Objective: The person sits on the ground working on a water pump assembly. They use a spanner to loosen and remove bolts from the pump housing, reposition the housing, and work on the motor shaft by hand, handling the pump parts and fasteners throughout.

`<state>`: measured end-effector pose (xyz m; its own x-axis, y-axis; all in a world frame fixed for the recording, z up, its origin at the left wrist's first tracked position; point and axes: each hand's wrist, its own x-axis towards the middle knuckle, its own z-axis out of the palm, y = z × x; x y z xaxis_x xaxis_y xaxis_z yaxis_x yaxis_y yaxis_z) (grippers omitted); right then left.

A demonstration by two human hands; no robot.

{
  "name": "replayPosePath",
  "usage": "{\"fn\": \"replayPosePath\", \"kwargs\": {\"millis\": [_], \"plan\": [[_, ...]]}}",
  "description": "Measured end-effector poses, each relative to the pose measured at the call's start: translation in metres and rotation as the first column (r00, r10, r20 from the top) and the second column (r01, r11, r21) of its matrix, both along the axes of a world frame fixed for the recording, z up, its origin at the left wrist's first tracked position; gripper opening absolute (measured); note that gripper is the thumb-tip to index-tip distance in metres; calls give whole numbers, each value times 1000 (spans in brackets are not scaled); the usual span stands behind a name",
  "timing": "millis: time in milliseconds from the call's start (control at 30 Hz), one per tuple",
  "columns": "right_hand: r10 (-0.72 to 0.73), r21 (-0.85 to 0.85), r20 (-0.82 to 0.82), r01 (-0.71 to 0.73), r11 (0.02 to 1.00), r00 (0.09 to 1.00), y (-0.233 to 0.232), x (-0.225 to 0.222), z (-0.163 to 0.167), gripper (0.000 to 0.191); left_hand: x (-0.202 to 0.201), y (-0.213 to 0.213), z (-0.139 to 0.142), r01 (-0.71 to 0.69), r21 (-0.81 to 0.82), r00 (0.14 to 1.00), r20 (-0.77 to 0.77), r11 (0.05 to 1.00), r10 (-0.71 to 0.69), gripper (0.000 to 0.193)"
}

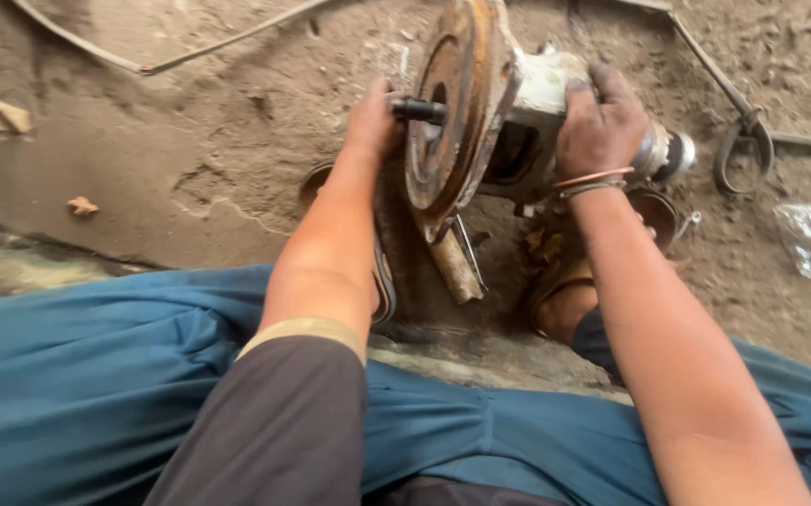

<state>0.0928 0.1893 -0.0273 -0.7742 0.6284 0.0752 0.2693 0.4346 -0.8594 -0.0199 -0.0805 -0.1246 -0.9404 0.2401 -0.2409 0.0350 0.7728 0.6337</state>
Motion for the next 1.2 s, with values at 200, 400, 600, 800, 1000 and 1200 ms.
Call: {"fn": "replayPosePath", "kwargs": {"millis": [200, 400, 600, 800, 1000, 1200], "plan": [[-27, -79, 6, 27, 996, 1000, 2, -7, -4, 33, 15, -3, -7, -30, -126, 975, -220, 992, 1, 10], [-4, -86, -24, 2, 996, 1000, -5, -14, 17, 30, 41, -20, 54, -520, 491, 789, -37, 699, 613, 12], [-5, -56, -17, 4, 998, 1000, -12, -7, 27, 30, 140, -14, 155, -398, 524, 883, -4, 753, 469, 23], [-18, 101, -60, 24, 995, 998, -9, -11, 23, 27, 211, 87, 170, -22, 322, 999, -40, 947, 37, 23], [-15, 4, -78, 15, 1000, 997, -12, -13, 25, 30, 156, 168, 113, -439, 272, 884, -40, 856, 466, 29], [-6, 4, -63, 6, 1000, 998, -12, -13, 31, 29, 131, 189, 91, -656, 254, 728, -34, 710, 685, 46]]}}
